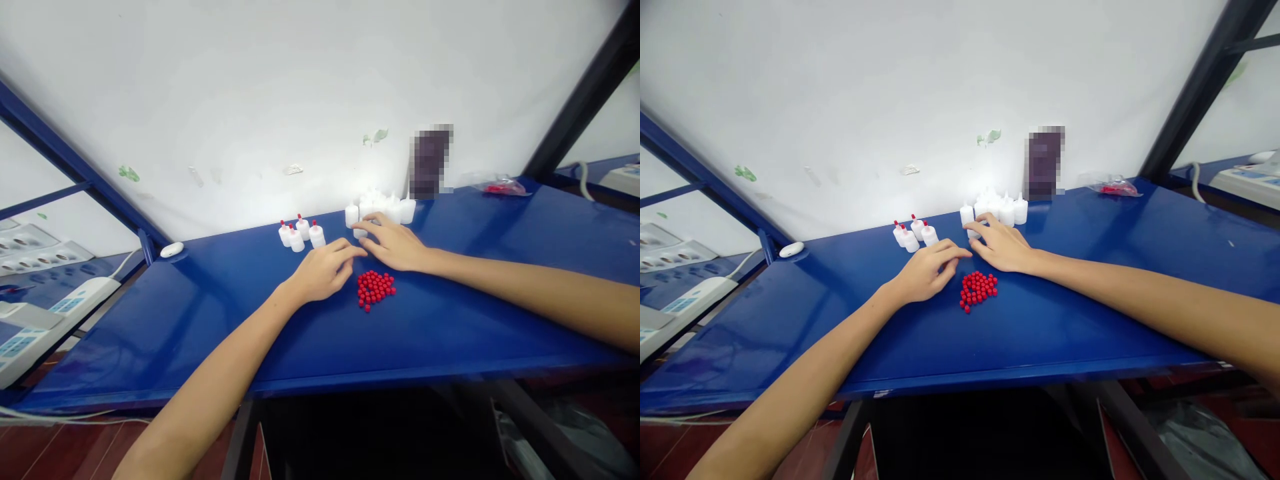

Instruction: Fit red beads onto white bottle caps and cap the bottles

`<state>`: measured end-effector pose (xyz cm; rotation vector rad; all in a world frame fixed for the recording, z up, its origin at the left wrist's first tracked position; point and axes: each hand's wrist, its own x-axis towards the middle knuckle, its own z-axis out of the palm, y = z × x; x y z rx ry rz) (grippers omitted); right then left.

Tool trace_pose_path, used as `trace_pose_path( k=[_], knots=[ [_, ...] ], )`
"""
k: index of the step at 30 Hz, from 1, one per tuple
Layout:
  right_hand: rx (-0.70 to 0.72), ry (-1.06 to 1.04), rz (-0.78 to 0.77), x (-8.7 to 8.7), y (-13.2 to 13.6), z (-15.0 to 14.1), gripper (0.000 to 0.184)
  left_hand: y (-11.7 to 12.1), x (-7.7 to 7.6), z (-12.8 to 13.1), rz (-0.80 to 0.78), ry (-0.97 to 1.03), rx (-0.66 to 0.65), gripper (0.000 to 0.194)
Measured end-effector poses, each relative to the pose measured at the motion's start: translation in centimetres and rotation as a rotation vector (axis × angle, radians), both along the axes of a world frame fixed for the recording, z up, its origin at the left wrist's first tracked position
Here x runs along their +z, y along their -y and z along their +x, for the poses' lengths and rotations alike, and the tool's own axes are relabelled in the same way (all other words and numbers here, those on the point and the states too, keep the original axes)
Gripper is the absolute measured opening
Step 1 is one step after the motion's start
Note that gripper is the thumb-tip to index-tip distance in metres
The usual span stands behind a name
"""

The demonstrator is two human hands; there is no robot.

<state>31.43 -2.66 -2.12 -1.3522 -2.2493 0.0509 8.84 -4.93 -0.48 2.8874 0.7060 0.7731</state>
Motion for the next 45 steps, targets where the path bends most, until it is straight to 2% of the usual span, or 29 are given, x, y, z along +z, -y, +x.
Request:
trace_pose_path(
  k=[5,12,16,24,30,34,42,45],
  knots=[
    [0.031,0.036,-0.022,0.0,0.0,-0.1,0.046,0.8,0.0,0.5,-0.097,-0.102,-0.074,0.045],
    [0.108,-0.21,0.108,-0.1,-0.1,0.1,0.047,1.9,0.3,1.2,-0.078,-0.138,-0.12,0.045],
    [0.145,-0.301,0.11,0.1,0.2,0.2,0.044,2.4,0.5,1.7,-0.062,-0.187,-0.11,0.043],
    [0.165,-0.318,0.115,0.0,0.1,0.2,0.039,2.4,0.7,1.7,-0.043,-0.258,-0.051,0.045],
    [0.149,-0.398,0.088,0.3,0.2,0.2,0.025,0.7,0.0,0.8,-0.057,-0.179,0.065,0.044],
    [0.156,-0.475,0.024,0.5,-0.1,0.5,0.015,-0.8,-0.7,-0.1,-0.11,-0.097,0.113,0.034],
    [0.313,-0.304,-0.165,1.4,-0.2,1.1,0.019,-1.1,-1.0,0.0,-0.204,0.043,0.165,0.014],
    [0.358,-0.325,-0.209,1.8,-0.1,1.2,0.019,-1.1,-1.2,0.4,-0.288,0.141,0.194,0.011]
  ],
)
